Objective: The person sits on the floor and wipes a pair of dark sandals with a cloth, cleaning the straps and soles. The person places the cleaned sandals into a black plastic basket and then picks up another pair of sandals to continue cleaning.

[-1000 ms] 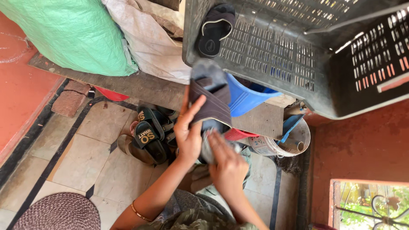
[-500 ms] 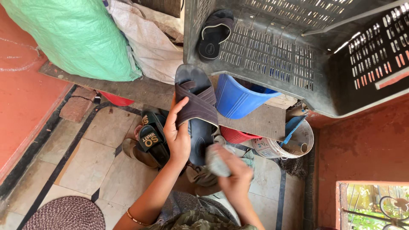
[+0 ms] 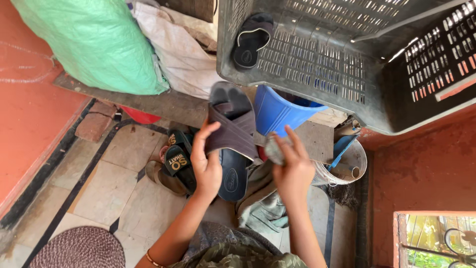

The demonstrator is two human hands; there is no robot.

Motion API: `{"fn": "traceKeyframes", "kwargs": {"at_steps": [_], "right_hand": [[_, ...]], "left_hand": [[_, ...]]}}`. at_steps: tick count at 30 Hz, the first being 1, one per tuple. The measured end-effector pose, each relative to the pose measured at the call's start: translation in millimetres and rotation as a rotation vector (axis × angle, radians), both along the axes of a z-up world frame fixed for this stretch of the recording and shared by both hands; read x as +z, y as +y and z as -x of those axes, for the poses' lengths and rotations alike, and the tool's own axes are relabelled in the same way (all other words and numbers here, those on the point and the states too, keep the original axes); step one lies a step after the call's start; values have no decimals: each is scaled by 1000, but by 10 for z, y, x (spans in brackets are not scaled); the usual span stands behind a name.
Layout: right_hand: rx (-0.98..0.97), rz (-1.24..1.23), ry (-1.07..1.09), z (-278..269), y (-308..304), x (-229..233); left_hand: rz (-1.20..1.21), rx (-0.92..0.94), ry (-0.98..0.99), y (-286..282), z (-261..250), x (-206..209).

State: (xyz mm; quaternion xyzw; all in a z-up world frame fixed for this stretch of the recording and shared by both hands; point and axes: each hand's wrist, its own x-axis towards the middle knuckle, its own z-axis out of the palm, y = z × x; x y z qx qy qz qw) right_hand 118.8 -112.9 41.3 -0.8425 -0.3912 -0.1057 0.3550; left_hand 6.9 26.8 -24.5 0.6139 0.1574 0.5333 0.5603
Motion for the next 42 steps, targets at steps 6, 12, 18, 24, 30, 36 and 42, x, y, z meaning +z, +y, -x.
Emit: {"fn": "traceKeyframes", "kwargs": {"at_steps": [6,12,18,24,30,36,42], "right_hand": [[94,-484,404,58,40,-320],[119,-555,386,214,79,-279],[105,-402,73,348,34,-215],[109,-413,92,387,-57,-411],[7,-541,225,15,-222,-399],[26,-332,-134,-57,-147,198],[-36,-207,-277,-128,-23,402]], "left_hand": [[178,-160,-75,-95,-141,-98],[114,-204,109,-148,-204,-49],[47,-182,158,-166,-153,-20],[-3,-97,233,-296,-82,185],[-396,129,473,-226,15,400],[-619,135,482,-335,33,452],[-740,138,455,-426,84,503]]}}
